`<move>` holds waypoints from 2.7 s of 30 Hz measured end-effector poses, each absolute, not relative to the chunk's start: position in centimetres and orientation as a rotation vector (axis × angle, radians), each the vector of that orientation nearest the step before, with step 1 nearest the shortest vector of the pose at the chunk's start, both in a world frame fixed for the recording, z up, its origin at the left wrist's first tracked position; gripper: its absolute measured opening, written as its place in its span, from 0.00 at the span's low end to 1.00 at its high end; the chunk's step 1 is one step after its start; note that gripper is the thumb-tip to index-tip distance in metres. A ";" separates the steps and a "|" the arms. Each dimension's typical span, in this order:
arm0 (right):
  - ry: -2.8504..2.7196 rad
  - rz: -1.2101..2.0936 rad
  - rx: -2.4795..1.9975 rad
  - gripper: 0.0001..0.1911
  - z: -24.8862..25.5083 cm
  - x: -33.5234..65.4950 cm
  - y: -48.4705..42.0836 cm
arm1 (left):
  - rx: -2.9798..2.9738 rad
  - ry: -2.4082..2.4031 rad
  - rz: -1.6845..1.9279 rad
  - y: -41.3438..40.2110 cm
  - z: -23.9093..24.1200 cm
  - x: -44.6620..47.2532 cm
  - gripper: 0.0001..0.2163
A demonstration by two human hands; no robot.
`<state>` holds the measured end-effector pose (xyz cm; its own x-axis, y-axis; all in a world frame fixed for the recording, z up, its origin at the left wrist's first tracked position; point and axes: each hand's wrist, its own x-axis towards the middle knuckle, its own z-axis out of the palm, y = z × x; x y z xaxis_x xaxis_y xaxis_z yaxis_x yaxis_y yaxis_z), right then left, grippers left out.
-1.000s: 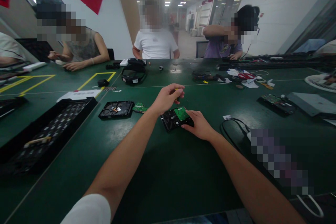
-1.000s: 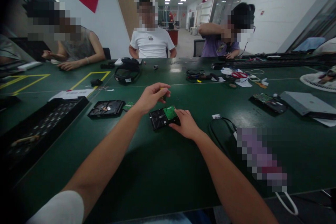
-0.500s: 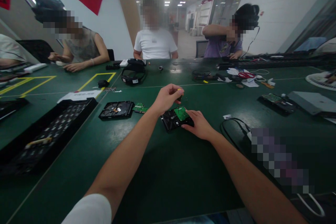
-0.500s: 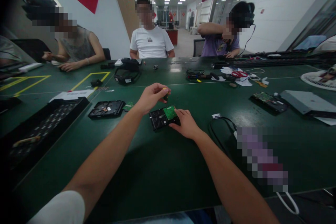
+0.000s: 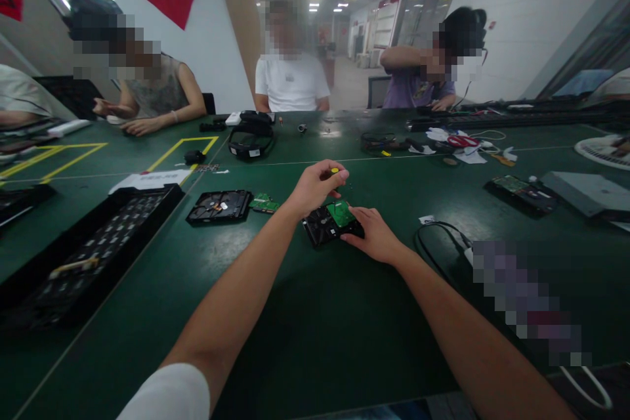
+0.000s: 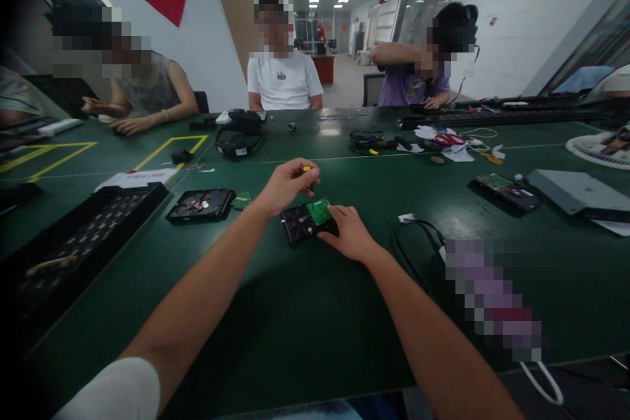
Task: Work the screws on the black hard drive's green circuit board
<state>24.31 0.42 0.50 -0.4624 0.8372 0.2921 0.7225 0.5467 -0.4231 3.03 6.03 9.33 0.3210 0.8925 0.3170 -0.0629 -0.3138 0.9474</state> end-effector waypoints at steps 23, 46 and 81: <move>-2.332 0.334 -1.243 0.35 0.6 24.4 0.4 | 1.592 0.983 1.231 5.9 9.4 2.9 0.20; -2.314 0.271 -1.267 0.37 -0.1 24.4 0.7 | 1.420 0.601 1.084 5.8 9.4 3.3 0.15; -2.329 0.294 -1.267 0.35 0.4 24.3 0.6 | 1.380 0.778 1.112 5.5 10.6 2.7 0.10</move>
